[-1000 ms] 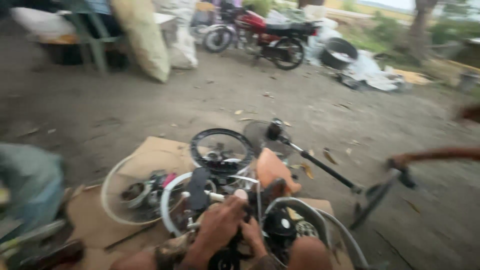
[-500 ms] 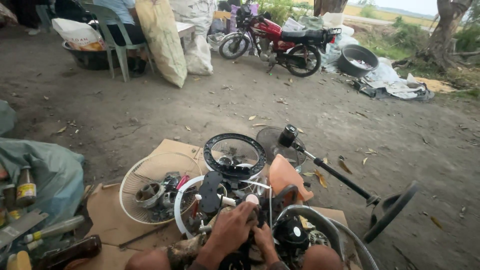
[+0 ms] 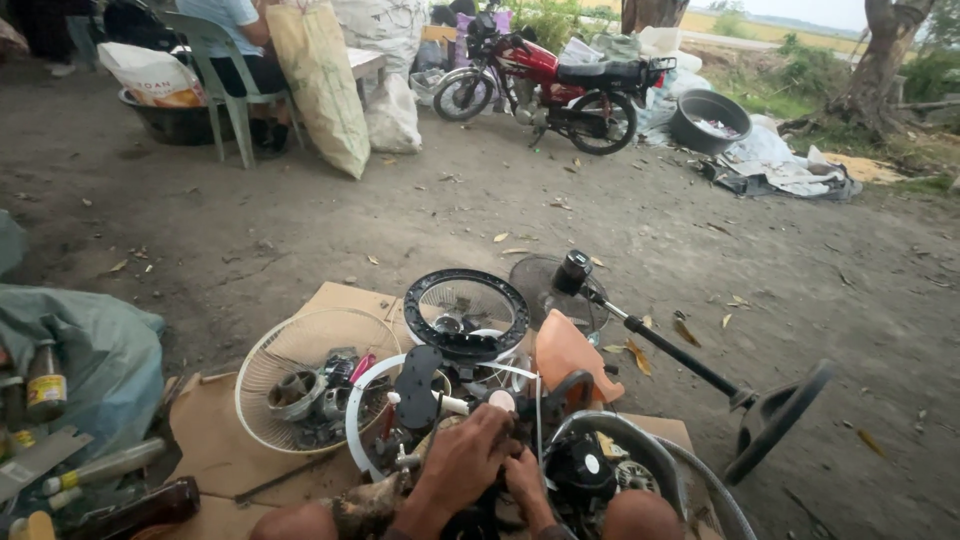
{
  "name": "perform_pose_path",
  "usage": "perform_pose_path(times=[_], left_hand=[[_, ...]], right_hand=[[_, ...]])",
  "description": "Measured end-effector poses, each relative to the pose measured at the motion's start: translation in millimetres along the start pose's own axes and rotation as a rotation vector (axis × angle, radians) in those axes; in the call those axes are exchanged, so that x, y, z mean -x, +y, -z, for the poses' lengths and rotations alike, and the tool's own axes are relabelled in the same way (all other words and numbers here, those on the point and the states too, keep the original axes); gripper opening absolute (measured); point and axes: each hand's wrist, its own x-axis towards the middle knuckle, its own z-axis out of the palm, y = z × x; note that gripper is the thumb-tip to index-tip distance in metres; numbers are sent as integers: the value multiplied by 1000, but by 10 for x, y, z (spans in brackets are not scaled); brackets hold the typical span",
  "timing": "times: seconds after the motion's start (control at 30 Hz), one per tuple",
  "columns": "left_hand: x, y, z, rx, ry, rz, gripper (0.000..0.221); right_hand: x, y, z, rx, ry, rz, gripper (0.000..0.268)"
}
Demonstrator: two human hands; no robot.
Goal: Disassembling and reassembling the motor housing and components of an electric fan
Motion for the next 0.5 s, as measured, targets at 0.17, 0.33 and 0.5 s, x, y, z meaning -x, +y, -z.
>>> perform_pose_path(times=[0.17, 0.33, 0.5], left_hand=[[24, -39, 51, 58, -85, -5, 24], [42, -284, -88, 13, -168, 19, 35], [107, -281, 83, 157, -231, 77, 36]], right_hand=[[95, -56, 46, -60, 17, 12, 54], [-99, 209, -106, -72, 42, 37, 50], [585, -288, 174, -258, -43, -7, 54]])
